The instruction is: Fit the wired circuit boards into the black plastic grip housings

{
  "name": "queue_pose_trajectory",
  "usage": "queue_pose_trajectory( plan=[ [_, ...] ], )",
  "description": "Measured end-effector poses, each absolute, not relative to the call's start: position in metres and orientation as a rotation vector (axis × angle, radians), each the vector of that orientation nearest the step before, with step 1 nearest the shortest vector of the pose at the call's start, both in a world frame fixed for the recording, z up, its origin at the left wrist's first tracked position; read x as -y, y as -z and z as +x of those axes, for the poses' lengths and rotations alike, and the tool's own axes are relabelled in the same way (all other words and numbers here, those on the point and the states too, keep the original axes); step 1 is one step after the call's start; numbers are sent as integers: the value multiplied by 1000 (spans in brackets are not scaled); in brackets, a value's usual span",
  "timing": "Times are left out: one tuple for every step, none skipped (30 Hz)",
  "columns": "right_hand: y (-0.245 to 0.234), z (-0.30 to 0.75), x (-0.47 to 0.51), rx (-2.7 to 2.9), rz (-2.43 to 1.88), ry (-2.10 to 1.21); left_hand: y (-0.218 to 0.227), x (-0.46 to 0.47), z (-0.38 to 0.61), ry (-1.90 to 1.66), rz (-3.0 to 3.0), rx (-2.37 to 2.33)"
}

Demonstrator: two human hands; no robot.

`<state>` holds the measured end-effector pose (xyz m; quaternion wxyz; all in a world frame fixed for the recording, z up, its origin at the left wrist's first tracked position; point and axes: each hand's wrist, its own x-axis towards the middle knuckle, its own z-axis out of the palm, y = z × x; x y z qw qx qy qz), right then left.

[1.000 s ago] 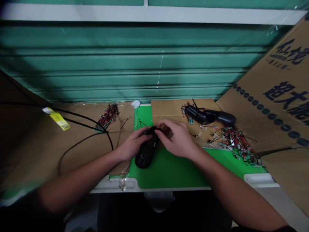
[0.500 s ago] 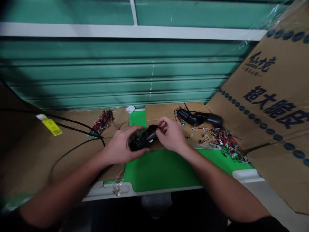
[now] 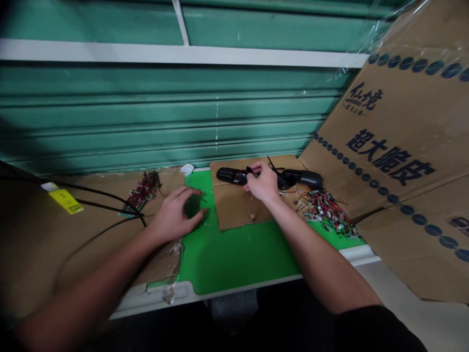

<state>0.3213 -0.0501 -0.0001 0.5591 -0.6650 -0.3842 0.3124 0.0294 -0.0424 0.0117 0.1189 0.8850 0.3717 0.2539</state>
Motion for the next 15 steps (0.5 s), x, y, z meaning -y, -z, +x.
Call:
queue_pose_trajectory(
  plan=[
    [1,322,48,887,-1560,-746,-10,41,29,-721,2596,-1108],
    [1,323,47,883,-1549,-748,-8,40,29,-701,2604,-1132],
    [0,326,47,904,-1543,-733,-7,40,28,-685,2612,-1158],
    [-3,330,49,962,-1550,-690,-7,39,27,-669,2621,-1182],
    [-6,336,53,1055,-1573,-610,-7,38,27,-654,2629,-1207],
    [-11,343,57,1189,-1615,-484,-8,38,26,-639,2636,-1235],
    [-16,351,63,1359,-1675,-319,-9,37,25,-621,2640,-1266],
    [-20,360,68,1524,-1727,-125,-10,36,24,-602,2642,-1303],
    [-25,368,73,1653,-1779,48,-12,35,24,-580,2640,-1342],
    [-29,375,78,1752,-1845,166,-13,34,23,-557,2636,-1384],
    [-32,382,81,1824,-1921,236,-14,34,23,-534,2629,-1426],
    [-34,386,83,1875,-2009,265,-14,33,23,-512,2622,-1461],
    [-35,390,85,1912,-2103,256,-14,33,23,-497,2614,-1486],
    [-35,392,85,1942,-2189,227,-14,33,23,-489,2606,-1496],
    [-34,393,85,1966,-2260,195,-14,34,24,-487,2598,-1495]
  ],
)
